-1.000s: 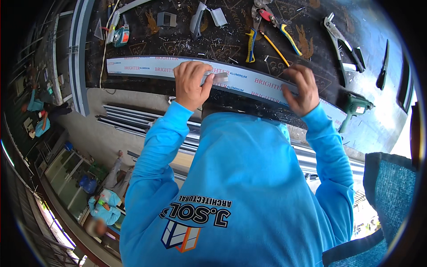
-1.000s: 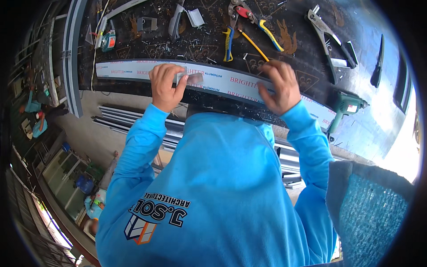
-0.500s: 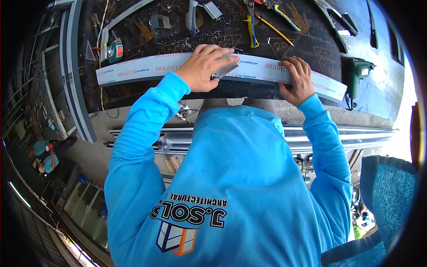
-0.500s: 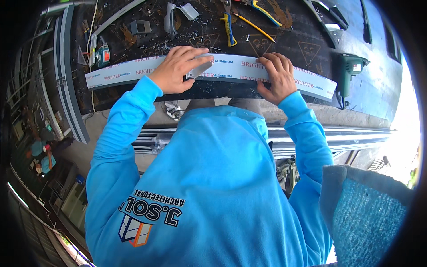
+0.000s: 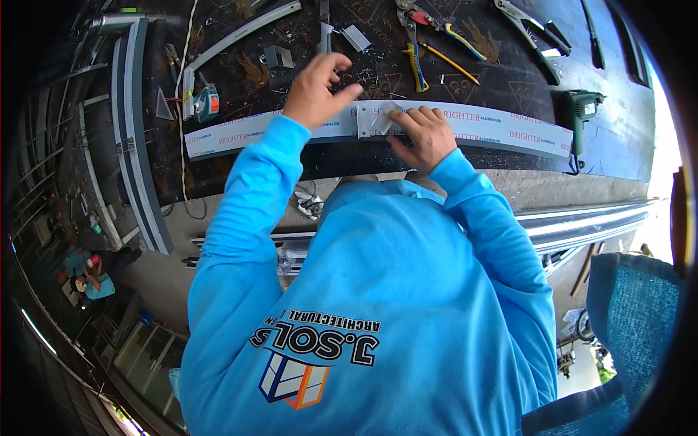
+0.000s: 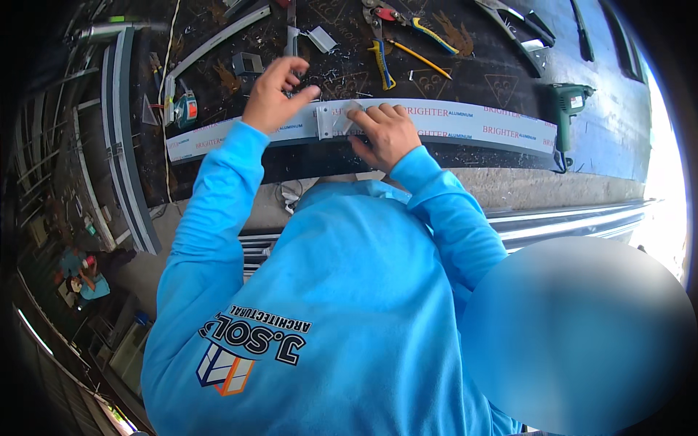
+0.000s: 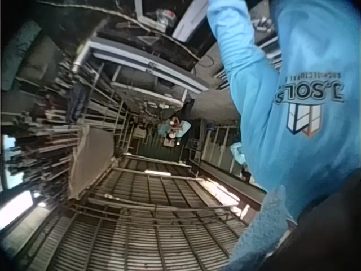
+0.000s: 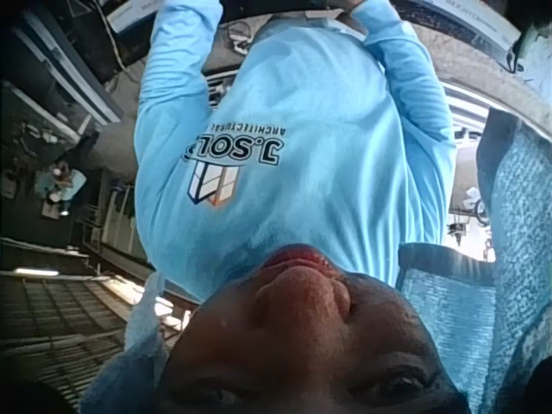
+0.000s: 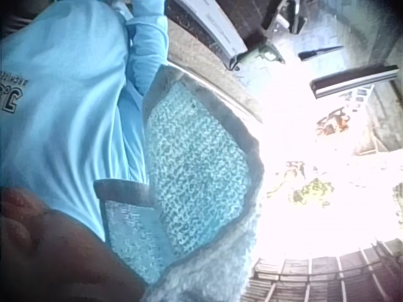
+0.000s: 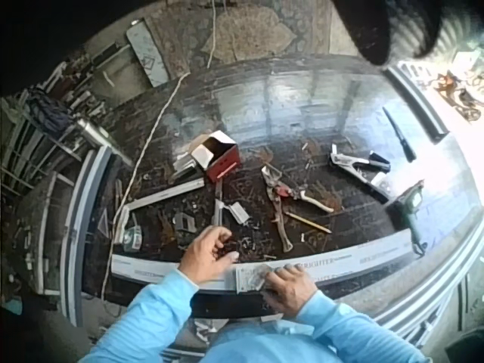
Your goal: The person measures and marks an aluminum profile with a tape measure and pencil, then drills holes into it with an electric drill and secures metal brackets to it with rivets using a rivet gun.
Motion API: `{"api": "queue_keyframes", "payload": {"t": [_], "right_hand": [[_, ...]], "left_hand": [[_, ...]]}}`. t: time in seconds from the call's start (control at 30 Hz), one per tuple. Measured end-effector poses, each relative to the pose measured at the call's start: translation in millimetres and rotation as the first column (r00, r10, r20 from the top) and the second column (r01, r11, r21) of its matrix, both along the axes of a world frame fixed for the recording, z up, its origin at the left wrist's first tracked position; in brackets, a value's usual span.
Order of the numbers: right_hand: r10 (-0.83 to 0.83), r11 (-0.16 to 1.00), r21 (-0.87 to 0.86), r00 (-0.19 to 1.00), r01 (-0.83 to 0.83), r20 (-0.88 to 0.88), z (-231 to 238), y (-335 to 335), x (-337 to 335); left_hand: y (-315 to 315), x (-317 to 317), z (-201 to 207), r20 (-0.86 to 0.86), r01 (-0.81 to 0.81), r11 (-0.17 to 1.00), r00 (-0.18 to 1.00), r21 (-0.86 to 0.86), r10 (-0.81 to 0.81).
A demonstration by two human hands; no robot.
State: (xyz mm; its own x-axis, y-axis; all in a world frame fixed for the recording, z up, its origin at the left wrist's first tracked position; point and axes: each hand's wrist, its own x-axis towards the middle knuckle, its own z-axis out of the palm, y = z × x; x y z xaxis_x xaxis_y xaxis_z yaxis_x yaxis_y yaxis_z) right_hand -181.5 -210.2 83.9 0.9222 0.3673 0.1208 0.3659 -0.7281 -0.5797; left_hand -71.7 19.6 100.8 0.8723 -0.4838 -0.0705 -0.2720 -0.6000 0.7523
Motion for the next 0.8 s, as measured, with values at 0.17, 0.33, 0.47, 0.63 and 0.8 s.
{"api": "queue_keyframes", "payload": {"t": [0.17, 0.33, 0.47, 0.63, 0.8], "right_hand": [[0.013, 0.998, 0.061, 0.999, -0.010, -0.038, -9.3, -15.5, 3.9], [-0.009, 0.964, 0.261, 0.986, 0.053, -0.166, 2.6, -19.8, 1.5], [-0.108, 0.910, 0.365, 0.963, 0.195, -0.245, -12.6, -20.8, -4.5], [-0.117, 0.896, 0.397, 0.968, 0.200, -0.223, -10.9, -17.5, 2.1], [-0.106, 0.917, 0.361, 0.975, 0.171, -0.194, -8.1, -20.8, 7.2]], "left_hand": [[17.6, 58.0, 9.2, 0.349, -0.182, 0.747, 0.934, 0.640, -0.072], [81.9, 75.4, -20.5, 0.194, -0.192, 0.658, 0.979, 0.728, 0.071], [45.1, 0.5, 8.9, 0.264, -0.246, 0.959, 0.943, 0.142, 0.202], [-19.9, -93.5, -24.9, 0.375, -0.388, 0.922, 0.852, -0.017, 0.365], [-46.8, -121.4, -19.6, 0.294, -0.451, 0.890, 0.861, 0.065, 0.415]]}}
